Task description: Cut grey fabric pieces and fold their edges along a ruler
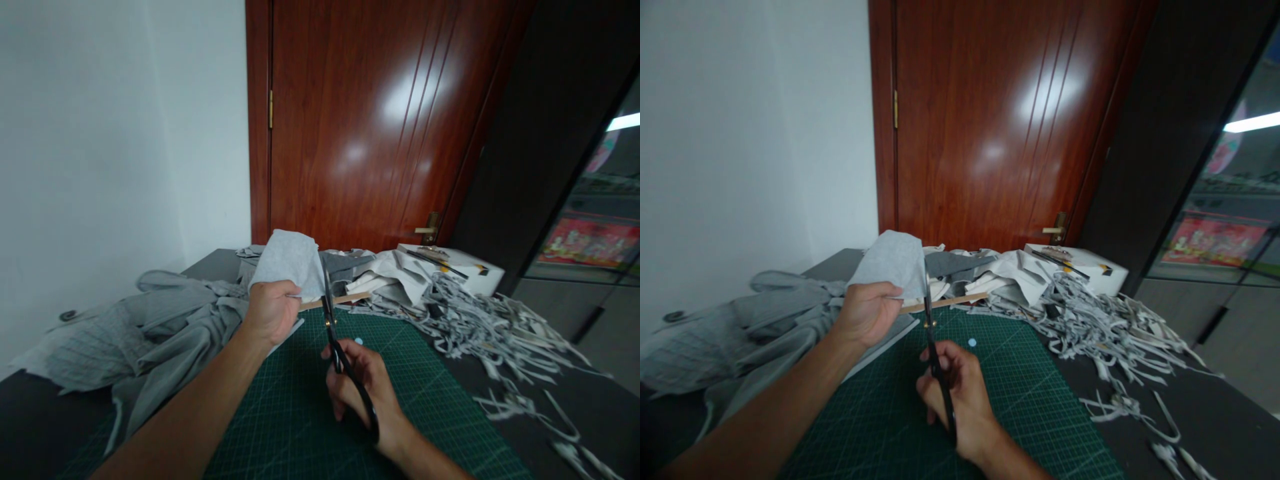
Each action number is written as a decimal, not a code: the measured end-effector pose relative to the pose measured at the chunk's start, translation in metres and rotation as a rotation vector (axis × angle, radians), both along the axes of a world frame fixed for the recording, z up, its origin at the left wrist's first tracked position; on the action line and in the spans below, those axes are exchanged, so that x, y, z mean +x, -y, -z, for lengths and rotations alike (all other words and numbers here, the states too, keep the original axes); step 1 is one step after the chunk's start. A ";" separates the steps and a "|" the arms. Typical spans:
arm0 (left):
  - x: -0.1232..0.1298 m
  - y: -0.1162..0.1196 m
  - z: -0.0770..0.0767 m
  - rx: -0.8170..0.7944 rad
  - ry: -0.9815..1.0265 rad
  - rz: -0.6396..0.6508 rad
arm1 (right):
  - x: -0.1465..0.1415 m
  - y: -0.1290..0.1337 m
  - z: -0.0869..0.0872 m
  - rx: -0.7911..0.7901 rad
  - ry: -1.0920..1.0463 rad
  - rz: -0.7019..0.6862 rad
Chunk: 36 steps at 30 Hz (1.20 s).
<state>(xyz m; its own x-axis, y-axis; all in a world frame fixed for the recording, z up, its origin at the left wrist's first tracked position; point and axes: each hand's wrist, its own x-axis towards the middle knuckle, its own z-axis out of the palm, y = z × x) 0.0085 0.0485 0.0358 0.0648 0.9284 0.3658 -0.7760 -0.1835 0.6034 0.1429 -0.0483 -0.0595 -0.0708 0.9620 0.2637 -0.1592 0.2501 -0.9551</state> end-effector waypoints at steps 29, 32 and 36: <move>-0.003 0.001 -0.003 0.022 0.010 -0.015 | -0.002 0.002 0.000 0.015 0.073 0.029; -0.002 0.002 -0.004 0.060 0.016 -0.012 | -0.002 0.003 -0.001 0.006 0.089 0.036; 0.002 0.004 -0.005 0.030 0.018 -0.061 | -0.002 0.003 -0.001 0.001 0.095 0.046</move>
